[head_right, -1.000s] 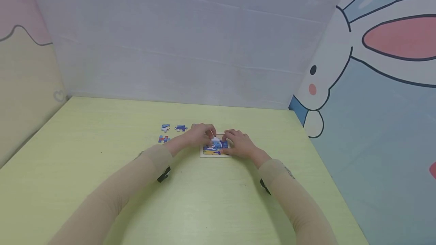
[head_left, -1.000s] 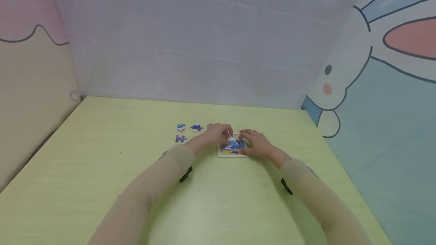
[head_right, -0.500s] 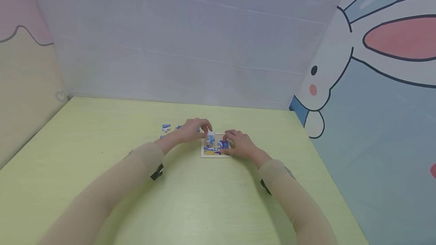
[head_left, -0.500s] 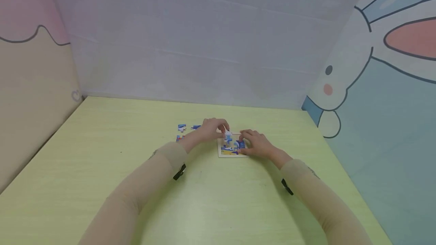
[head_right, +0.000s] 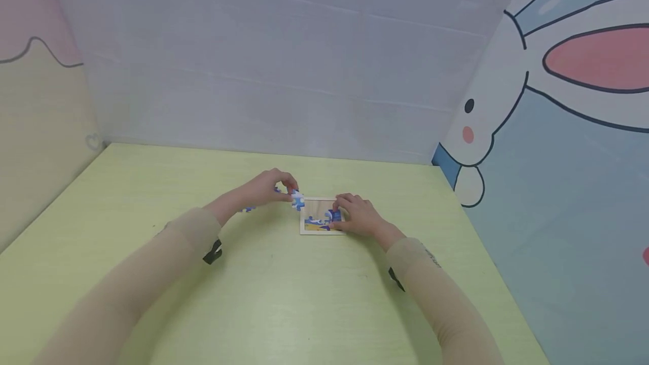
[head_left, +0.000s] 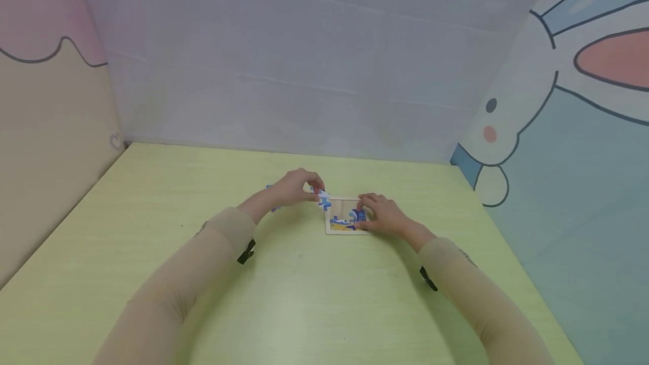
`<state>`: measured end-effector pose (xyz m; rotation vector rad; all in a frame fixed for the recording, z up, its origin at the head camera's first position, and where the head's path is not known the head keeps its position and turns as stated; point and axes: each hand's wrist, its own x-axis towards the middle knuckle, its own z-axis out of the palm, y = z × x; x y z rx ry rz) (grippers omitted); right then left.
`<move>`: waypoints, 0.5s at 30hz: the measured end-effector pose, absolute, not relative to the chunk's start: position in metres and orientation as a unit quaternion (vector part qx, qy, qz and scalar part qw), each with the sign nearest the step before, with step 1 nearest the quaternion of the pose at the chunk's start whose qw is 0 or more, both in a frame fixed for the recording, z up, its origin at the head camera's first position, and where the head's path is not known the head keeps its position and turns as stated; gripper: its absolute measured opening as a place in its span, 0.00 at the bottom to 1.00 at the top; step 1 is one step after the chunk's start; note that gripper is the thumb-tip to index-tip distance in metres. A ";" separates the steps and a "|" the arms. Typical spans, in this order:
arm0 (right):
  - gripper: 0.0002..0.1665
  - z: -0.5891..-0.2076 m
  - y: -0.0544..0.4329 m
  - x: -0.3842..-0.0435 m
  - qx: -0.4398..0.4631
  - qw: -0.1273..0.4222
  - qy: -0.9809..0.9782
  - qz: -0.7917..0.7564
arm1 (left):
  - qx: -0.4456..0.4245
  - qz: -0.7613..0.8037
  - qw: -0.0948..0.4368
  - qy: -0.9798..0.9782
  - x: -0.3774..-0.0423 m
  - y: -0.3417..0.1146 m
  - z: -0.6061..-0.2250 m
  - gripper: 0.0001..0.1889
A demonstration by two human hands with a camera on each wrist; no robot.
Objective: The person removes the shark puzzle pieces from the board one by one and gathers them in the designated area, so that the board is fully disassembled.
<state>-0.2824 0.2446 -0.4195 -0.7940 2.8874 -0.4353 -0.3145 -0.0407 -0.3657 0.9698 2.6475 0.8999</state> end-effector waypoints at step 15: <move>0.22 -0.420 0.249 -0.283 -0.269 0.055 0.950 -0.146 | 0.273 0.288 0.101 0.912 -0.320 -0.084 -0.382 0.13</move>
